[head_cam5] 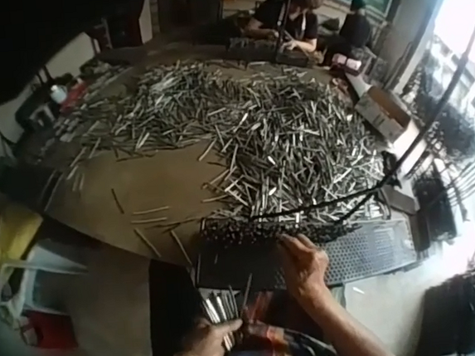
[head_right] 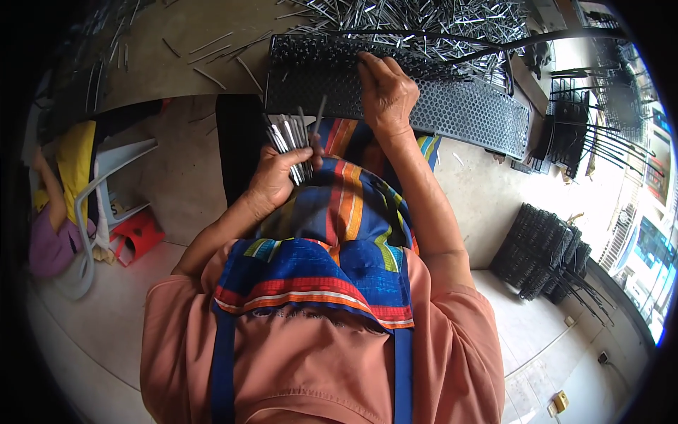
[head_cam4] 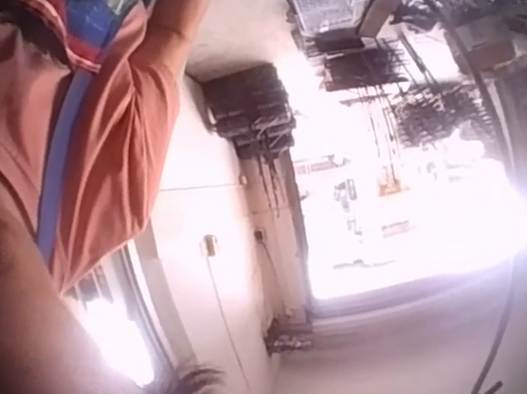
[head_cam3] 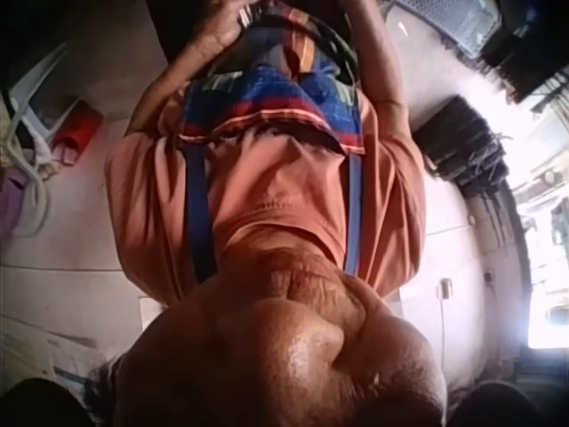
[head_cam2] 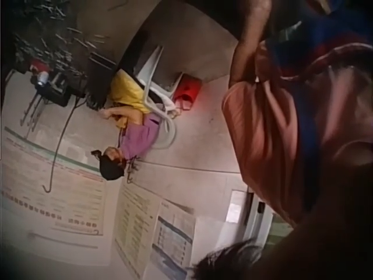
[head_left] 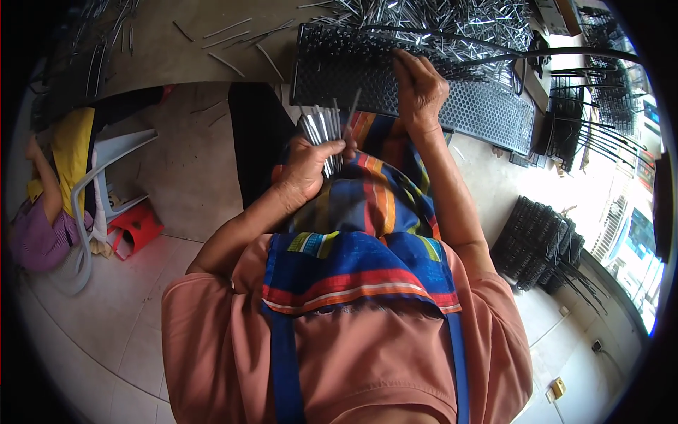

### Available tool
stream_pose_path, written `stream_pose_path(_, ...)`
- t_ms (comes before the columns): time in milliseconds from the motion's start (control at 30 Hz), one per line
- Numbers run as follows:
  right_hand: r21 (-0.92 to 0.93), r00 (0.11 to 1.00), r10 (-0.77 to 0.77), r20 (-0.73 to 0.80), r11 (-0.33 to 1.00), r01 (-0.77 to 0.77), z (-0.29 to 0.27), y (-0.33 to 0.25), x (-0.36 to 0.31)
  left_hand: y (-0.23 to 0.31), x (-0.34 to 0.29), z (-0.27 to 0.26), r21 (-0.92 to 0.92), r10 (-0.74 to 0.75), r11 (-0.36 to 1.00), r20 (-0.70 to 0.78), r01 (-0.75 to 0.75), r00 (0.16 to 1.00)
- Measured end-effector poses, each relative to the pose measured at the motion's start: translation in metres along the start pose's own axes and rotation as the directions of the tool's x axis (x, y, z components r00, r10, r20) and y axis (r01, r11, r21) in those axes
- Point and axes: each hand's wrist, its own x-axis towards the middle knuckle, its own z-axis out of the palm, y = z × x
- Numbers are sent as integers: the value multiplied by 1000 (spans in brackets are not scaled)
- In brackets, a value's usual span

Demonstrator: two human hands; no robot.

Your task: Sorting and arranging thin metal spokes or rods at a workbench.

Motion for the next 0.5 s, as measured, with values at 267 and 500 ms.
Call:
stream_pose_path(267,-57,999,27,27,998,-25,-5,-4,-10,-2,-5,-19,-47,-73,996,-17,72,997)
stream_pose_path(500,7,896,-398,198,914,405,33,-60,-8,4,-15,-14,-123,-36,992,-52,29,998)
